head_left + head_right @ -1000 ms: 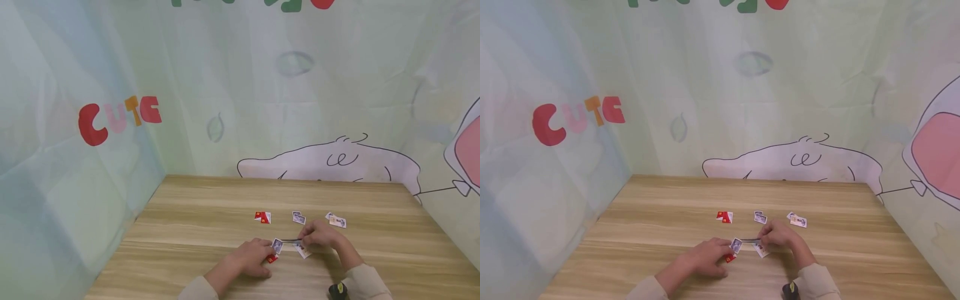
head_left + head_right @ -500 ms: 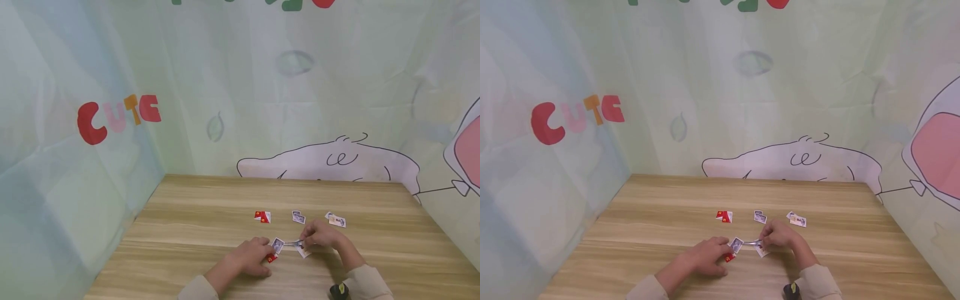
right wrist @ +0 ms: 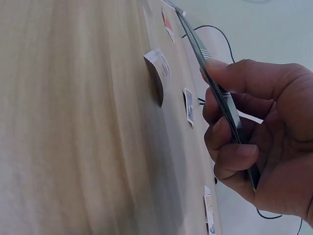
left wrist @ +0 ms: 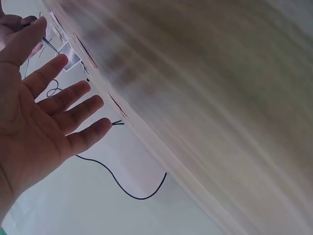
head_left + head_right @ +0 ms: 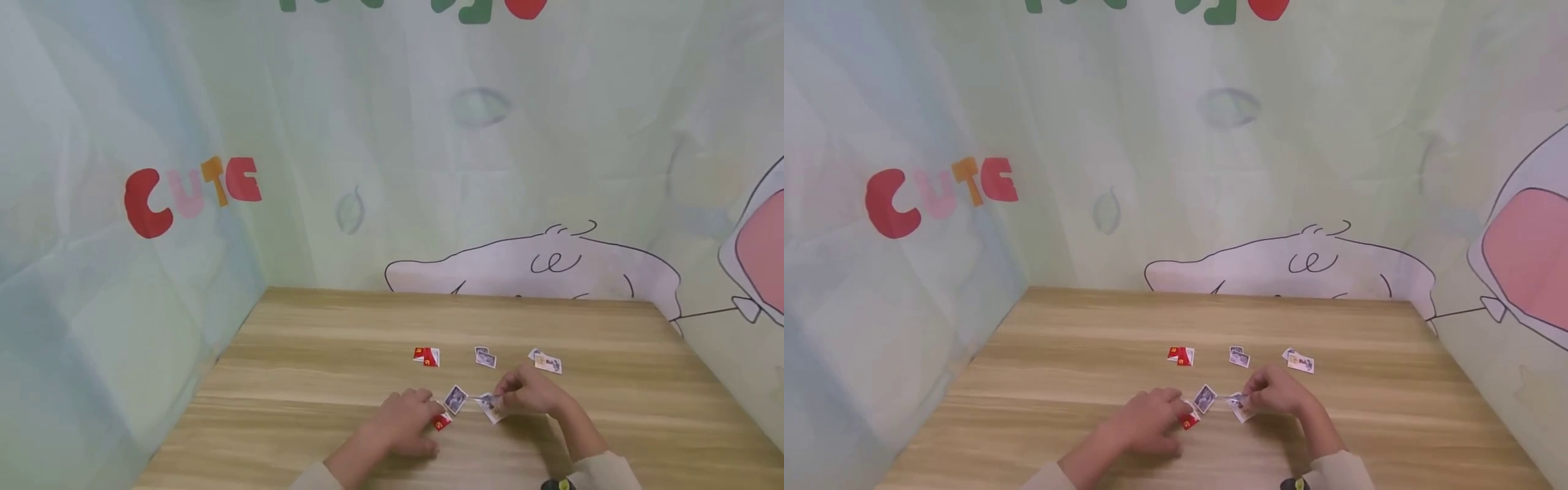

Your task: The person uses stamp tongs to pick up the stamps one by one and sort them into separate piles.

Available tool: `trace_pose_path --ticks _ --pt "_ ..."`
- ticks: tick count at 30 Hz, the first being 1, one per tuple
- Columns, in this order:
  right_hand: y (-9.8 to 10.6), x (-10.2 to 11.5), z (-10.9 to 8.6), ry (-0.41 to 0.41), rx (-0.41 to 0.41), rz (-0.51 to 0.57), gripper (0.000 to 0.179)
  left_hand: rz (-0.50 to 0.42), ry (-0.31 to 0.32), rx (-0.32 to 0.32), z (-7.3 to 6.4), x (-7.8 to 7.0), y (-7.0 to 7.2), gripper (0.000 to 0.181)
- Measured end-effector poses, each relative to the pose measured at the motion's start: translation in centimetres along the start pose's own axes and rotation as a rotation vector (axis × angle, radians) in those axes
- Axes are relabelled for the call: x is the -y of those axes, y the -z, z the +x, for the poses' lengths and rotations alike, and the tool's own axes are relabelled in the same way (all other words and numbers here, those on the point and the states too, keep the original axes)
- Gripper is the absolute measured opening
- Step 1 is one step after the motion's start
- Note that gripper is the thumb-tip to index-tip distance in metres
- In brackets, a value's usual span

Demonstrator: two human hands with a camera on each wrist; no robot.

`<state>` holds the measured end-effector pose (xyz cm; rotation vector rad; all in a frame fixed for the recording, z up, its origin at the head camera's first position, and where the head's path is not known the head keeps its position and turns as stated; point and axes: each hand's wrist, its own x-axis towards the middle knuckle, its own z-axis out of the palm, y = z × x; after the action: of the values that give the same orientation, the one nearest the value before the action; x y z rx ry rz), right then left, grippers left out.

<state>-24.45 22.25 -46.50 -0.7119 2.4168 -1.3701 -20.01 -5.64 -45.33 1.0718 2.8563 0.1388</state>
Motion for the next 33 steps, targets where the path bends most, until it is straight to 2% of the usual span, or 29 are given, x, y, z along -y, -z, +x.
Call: trace_pose_path --ticks 5,10,16,22,33 --pt "-0.1 0.2 -0.5 -0.023 -0.028 -0.002 0.014 -0.017 -0.004 -0.014 -0.2 0.0 0.2 0.051" --pt "-0.1 -0.1 -1.5 -0.007 -0.061 -0.015 0.012 -0.020 -0.007 -0.025 -0.2 -0.4 0.2 0.051" --pt "0.2 -0.4 -2.4 0.002 -0.135 -0.054 0.013 -0.029 0.006 -0.032 -0.1 -1.2 0.5 0.054" --pt "0.6 -0.5 -2.8 0.002 -0.211 -0.118 0.015 -0.035 -0.018 -0.059 0.2 -1.7 0.9 0.053" --pt "1.6 -1.6 -3.3 -0.009 -0.255 -0.086 0.012 -0.022 -0.068 -0.033 1.4 -2.0 0.7 0.054"
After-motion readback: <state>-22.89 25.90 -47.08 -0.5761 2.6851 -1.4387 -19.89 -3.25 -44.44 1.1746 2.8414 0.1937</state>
